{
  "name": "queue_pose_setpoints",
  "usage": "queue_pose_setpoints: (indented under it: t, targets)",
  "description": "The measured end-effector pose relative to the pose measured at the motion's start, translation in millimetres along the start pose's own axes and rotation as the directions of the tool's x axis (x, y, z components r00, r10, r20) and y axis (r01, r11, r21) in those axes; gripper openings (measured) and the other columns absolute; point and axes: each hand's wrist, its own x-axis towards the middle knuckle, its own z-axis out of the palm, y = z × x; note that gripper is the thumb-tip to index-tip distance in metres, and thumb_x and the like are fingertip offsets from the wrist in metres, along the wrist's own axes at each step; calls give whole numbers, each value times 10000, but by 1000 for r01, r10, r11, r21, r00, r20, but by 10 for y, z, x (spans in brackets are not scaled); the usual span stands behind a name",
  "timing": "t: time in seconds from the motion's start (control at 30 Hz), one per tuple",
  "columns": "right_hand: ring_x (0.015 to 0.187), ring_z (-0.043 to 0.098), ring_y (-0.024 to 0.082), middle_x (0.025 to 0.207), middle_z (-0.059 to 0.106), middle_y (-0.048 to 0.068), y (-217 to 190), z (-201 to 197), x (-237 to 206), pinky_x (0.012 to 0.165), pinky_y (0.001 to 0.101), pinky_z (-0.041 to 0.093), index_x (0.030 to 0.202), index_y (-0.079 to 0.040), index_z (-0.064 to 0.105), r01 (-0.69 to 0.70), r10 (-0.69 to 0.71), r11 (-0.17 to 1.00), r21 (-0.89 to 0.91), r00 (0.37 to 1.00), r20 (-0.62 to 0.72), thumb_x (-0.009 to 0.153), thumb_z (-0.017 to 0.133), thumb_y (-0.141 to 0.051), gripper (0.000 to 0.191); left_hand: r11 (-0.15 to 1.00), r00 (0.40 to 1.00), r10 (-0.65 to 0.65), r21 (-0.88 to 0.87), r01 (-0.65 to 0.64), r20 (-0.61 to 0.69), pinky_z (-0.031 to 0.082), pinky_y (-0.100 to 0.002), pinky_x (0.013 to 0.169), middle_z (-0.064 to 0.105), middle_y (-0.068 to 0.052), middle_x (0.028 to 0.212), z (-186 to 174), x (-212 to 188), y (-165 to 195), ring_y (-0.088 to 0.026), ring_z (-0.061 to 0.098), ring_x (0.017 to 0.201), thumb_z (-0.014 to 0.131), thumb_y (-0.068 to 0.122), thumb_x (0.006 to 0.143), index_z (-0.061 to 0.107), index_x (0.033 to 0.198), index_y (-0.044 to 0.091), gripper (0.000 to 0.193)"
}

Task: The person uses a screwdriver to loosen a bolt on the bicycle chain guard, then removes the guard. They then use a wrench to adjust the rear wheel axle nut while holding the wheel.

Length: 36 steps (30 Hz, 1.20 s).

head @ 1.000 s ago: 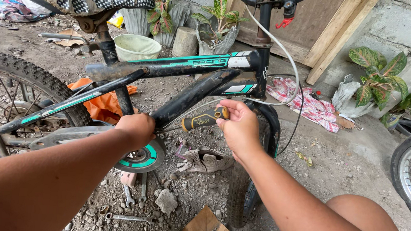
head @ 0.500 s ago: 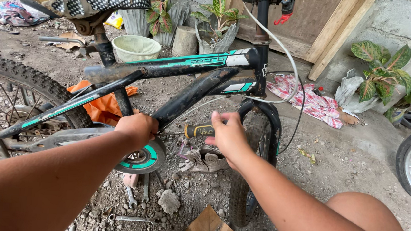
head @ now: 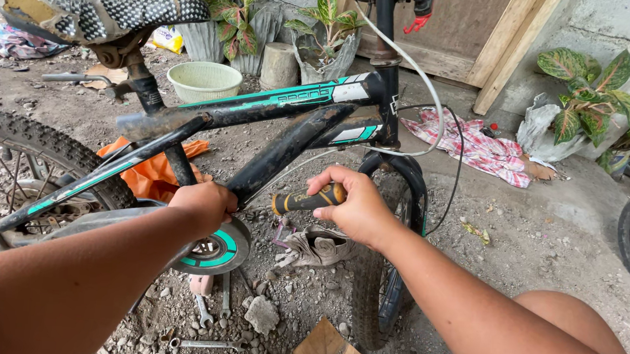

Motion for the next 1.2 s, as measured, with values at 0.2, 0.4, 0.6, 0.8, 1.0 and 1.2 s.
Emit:
queue_pose_setpoints:
  t: [0.2, 0.4, 0.6, 0.8, 1.0, 1.2]
  targets:
    - [1187, 713, 187, 1168, 738, 77, -23, 29, -14, 1023, 329, 549, 958, -45, 635, 263, -266, 959, -107, 964, -6, 733, 658, 186, 323, 993, 998, 45, 104, -48, 36, 578, -430, 801, 727, -11, 1011, -114, 24, 104, -251, 697, 1017, 736, 316, 885, 736, 1049, 232, 185]
    - [914, 707, 164, 1143, 596, 94, -198, 45, -20, 784, 306, 602, 1356, -135, 415, -81, 80, 997, -16, 994, -79, 782, 800, -37, 698, 992, 1000, 28, 123, -30, 12, 579, -430, 801, 728, -28, 1007, -180, -35, 222, -265, 701, 1017, 719, 288, 897, 740, 1051, 226, 167]
    - [613, 681, 197, 1104, 596, 135, -142, 41, -7, 641, 293, 565, 1325, -57, 421, -513, 540, 833, 205, 835, -107, 903, 791, -276, 602, 983, 999, 16, 182, -21, 30, 585, -418, 802, 730, -31, 1027, -229, -93, 371, -266, 714, 1023, 711, 234, 901, 729, 1060, 199, 164]
    - [769, 717, 125, 922, 683, 39, 61, 76, 37, 670, 265, 588, 1084, -83, 616, -185, 226, 959, 213, 957, -184, 795, 775, -9, 339, 978, 999, 20, 207, -27, 37, 583, -431, 812, 728, -54, 1045, -233, -94, 356, -283, 710, 1034, 710, 363, 920, 702, 1084, 147, 272]
    - [949, 678, 144, 1012, 689, 33, 117, 95, 38, 813, 283, 585, 1069, -91, 637, -27, 30, 999, 22, 987, -158, 793, 768, 95, 358, 977, 997, 39, 208, -53, 73, 576, -438, 832, 715, -84, 1062, -204, -21, 272, -296, 698, 1043, 703, 425, 923, 697, 1082, 102, 360]
    - [1099, 662, 117, 1233, 636, 37, 159, 64, 48, 873, 274, 599, 1006, -72, 606, 160, -154, 985, 64, 984, -93, 770, 693, 146, 333, 975, 996, 5, 219, -25, 90, 567, -434, 868, 727, -102, 1075, -182, -51, 286, -297, 700, 1060, 656, 447, 955, 727, 1085, 102, 375]
